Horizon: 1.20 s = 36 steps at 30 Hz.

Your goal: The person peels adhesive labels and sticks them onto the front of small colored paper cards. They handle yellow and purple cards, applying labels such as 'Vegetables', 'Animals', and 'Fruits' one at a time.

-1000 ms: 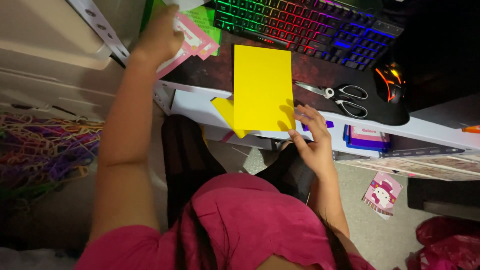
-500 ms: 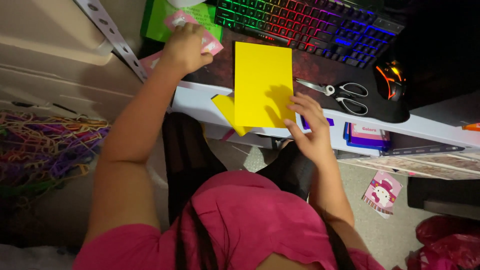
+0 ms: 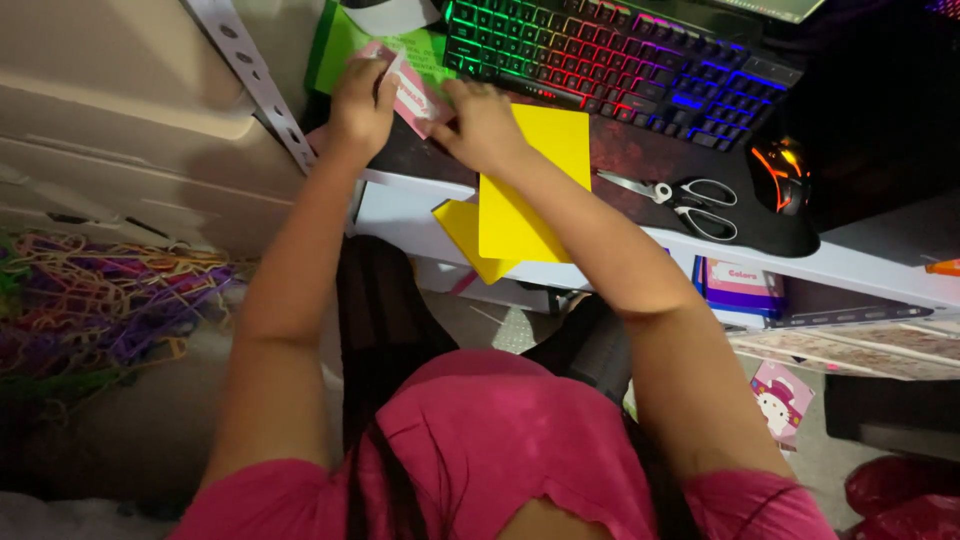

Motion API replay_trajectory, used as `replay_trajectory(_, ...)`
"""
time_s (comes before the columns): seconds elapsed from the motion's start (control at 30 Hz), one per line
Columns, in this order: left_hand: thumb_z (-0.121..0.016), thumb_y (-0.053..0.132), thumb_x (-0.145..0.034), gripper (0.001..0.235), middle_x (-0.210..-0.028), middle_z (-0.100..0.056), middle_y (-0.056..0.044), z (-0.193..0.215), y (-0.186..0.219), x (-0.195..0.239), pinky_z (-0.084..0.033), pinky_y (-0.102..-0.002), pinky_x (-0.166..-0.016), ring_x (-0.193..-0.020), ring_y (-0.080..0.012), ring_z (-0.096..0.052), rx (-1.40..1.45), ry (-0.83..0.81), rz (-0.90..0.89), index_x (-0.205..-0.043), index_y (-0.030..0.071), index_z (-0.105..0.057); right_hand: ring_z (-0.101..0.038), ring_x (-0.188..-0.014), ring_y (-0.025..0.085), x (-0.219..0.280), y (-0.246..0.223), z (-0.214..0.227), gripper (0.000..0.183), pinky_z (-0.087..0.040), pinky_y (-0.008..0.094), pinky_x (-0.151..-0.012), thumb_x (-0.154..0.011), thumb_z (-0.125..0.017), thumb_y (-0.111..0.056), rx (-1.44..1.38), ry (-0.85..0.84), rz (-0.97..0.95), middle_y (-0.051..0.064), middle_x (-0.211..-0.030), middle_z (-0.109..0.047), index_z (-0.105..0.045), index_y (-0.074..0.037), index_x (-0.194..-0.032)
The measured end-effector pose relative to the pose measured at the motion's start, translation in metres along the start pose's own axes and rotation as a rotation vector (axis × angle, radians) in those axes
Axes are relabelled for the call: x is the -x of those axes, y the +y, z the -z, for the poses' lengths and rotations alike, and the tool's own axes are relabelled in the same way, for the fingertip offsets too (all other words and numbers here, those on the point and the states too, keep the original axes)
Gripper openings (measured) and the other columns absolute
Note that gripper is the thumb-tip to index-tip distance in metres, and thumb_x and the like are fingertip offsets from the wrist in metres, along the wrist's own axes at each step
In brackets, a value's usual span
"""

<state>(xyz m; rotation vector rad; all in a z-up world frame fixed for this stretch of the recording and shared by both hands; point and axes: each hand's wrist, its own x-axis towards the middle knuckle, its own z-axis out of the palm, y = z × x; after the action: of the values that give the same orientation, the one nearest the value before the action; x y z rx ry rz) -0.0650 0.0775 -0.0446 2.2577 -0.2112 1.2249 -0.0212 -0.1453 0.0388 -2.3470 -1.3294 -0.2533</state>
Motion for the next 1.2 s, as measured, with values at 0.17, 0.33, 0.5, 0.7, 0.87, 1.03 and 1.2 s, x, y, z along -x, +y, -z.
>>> replay_trajectory(0.17, -0.051, 0.016, -0.112, 0.022, -0.133, -0.055, -0.024, 0.005, 0.012, -0.010, -0.047, -0.044, -0.106, -0.130, -0.0362, -0.053, 0.130, 0.085, 0.125, -0.124, 0.001, -0.061, -0.057, -0.117, 0.043, -0.031, -0.004, -0.042, 0.073, -0.041, 0.058, -0.091, -0.081, -0.078, -0.055, 0.213, -0.107, -0.209, 0.019, -0.127, -0.065, -0.054, -0.021, -0.140)
replay_trajectory(0.33, -0.062, 0.009, -0.102, 0.021, -0.122, -0.058, -0.022, -0.002, -0.004, -0.011, -0.049, -0.046, -0.100, -0.119, -0.0394, -0.059, 0.044, 0.195, 0.086, -0.122, 0.001, -0.062, -0.055, -0.123, 0.043, -0.049, -0.013, -0.031, 0.078, -0.037, 0.060, -0.096, -0.077, -0.081, -0.048, 0.115, -0.233, -0.393, 0.014, -0.127, -0.068, -0.048, -0.018, -0.141)
replay_trajectory(0.5, -0.073, 0.004, -0.091, 0.030, -0.120, -0.057, -0.019, -0.007, -0.008, -0.014, -0.047, -0.047, -0.101, -0.116, -0.0384, -0.059, -0.008, 0.188, 0.138, -0.119, 0.002, -0.063, -0.045, -0.134, 0.040, -0.058, -0.016, -0.019, 0.091, -0.034, 0.058, -0.103, -0.073, -0.082, -0.072, 0.233, -0.384, -0.482, 0.014, -0.135, -0.062, -0.056, -0.008, -0.132)
replay_trajectory(0.7, -0.084, 0.017, -0.090, 0.042, -0.121, -0.053, -0.016, -0.003, -0.001, -0.014, -0.047, -0.044, -0.098, -0.116, -0.0354, -0.056, 0.017, 0.143, 0.209, -0.122, 0.003, -0.062, -0.043, -0.134, 0.042, -0.056, -0.027, -0.017, 0.079, -0.034, 0.056, -0.106, -0.070, -0.081, -0.057, 0.151, -0.371, -0.549, 0.015, -0.135, -0.060, -0.063, -0.008, -0.130)
replay_trajectory(0.87, -0.085, 0.012, -0.084, 0.040, -0.116, -0.056, -0.015, -0.007, -0.007, -0.015, -0.049, -0.042, -0.097, -0.111, -0.0336, -0.060, 0.045, 0.186, 0.201, -0.117, 0.004, -0.064, -0.063, -0.108, 0.040, -0.034, -0.022, -0.030, 0.065, -0.044, 0.051, -0.086, -0.068, -0.084, -0.043, -0.056, -0.209, -0.488, 0.013, -0.109, -0.073, -0.053, -0.011, -0.115)
replay_trajectory(1.03, -0.089, 0.009, -0.079, 0.048, -0.118, -0.051, -0.014, 0.002, 0.015, -0.020, -0.047, -0.039, -0.100, -0.113, -0.0320, -0.058, 0.143, 0.114, 0.220, -0.120, 0.007, -0.064, -0.067, -0.072, 0.030, 0.027, -0.034, 0.002, 0.044, -0.048, 0.043, -0.064, -0.071, -0.081, -0.012, -0.496, -0.074, -0.391, 0.012, -0.084, -0.071, -0.047, -0.017, -0.098)
replay_trajectory(1.2, -0.083, 0.013, -0.098, 0.033, -0.127, -0.050, -0.012, 0.023, 0.106, -0.027, -0.054, -0.036, -0.095, -0.119, -0.0260, -0.056, 0.223, 0.206, 0.171, -0.123, 0.010, -0.061, -0.057, -0.105, 0.020, 0.120, -0.035, 0.028, 0.036, -0.043, 0.031, -0.093, -0.088, -0.078, -0.015, -0.628, 0.444, -0.200, 0.002, -0.113, -0.059, -0.054, -0.015, -0.116)
